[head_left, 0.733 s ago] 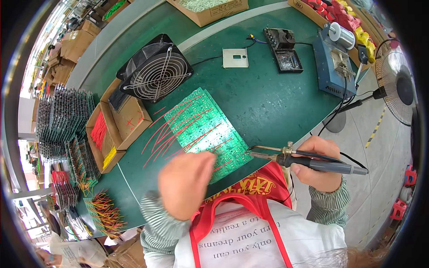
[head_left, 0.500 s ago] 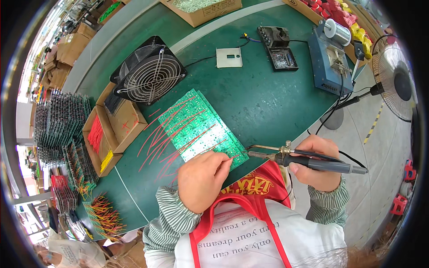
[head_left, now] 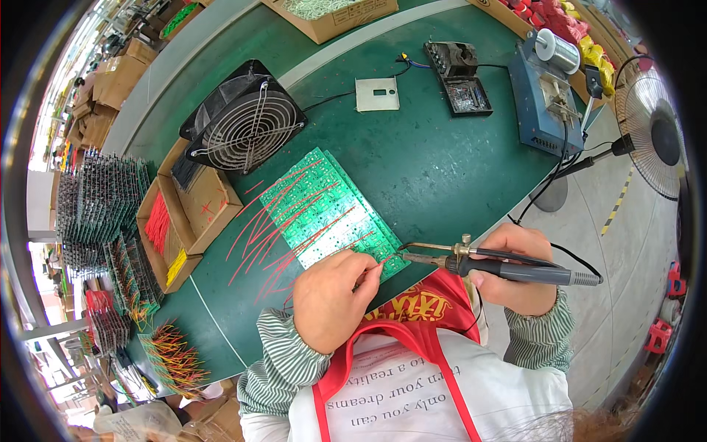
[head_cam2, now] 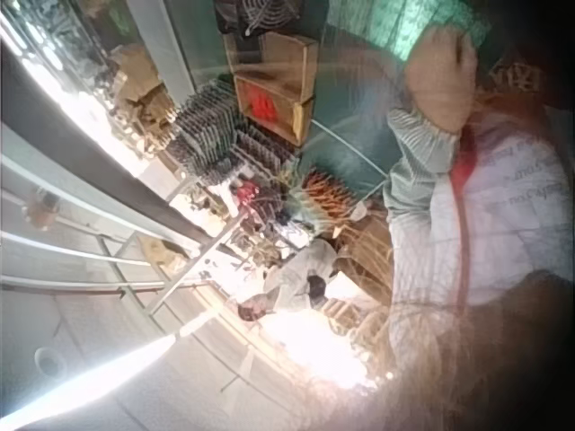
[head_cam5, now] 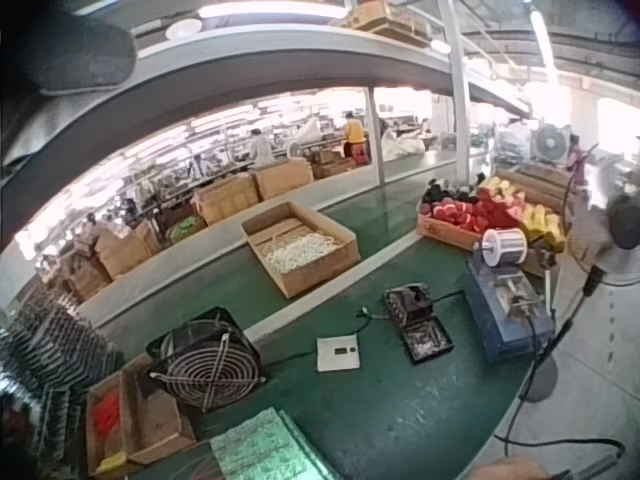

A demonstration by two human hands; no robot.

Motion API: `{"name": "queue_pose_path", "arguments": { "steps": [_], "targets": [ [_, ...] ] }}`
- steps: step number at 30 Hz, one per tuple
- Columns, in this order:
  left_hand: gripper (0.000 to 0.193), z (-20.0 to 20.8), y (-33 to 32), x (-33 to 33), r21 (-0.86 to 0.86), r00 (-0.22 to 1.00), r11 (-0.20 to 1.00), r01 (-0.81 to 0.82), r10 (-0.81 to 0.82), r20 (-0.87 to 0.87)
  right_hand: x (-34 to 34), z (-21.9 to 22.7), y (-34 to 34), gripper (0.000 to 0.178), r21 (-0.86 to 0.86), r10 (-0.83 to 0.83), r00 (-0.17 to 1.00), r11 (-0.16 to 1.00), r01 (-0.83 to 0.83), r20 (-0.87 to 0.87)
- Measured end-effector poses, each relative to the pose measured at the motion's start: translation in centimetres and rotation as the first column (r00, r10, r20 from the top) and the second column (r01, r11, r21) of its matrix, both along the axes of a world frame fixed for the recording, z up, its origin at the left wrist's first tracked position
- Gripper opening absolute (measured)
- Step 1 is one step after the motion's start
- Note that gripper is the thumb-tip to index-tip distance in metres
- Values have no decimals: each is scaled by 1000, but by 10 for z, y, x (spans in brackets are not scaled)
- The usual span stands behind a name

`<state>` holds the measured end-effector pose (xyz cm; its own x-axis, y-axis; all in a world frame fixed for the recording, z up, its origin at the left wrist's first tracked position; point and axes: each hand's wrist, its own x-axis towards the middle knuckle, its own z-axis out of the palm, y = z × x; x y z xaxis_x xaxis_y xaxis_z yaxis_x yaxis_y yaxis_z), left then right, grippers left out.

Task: The person solders wires onto a circuit board using a soldering iron, attaching wires taken from containers to the board.

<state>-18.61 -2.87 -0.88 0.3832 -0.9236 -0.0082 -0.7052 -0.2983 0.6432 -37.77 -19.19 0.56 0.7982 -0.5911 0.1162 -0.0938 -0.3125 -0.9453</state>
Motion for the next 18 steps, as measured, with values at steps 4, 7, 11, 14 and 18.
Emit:
{"name": "queue_pose_path", "arguments": {
  "steps": [4,7,11,14,18],
  "targets": [
    [9,7,1,-1,-6,1000,1000,-3,3,29,-2,4,-3,15,-47,-3,999,999,6,53],
    [8,3,0,4,-23,1000,1000,-5,6,26,3,3,-6,16,-34,6,998,999,-4,58],
    [6,9,8,11,-42,999,999,-28,30,34,10,6,-9,17,-14,2,999,1000,-1,36],
    [7,29,32,45,-34,993,995,-93,90,-72,10,5,-12,17,-12,-17,999,1000,17,37],
    [9,30,85,142,-46,908,913,-406,409,88,17,5,-9,17,225,-109,994,969,102,19]
  ]
}}
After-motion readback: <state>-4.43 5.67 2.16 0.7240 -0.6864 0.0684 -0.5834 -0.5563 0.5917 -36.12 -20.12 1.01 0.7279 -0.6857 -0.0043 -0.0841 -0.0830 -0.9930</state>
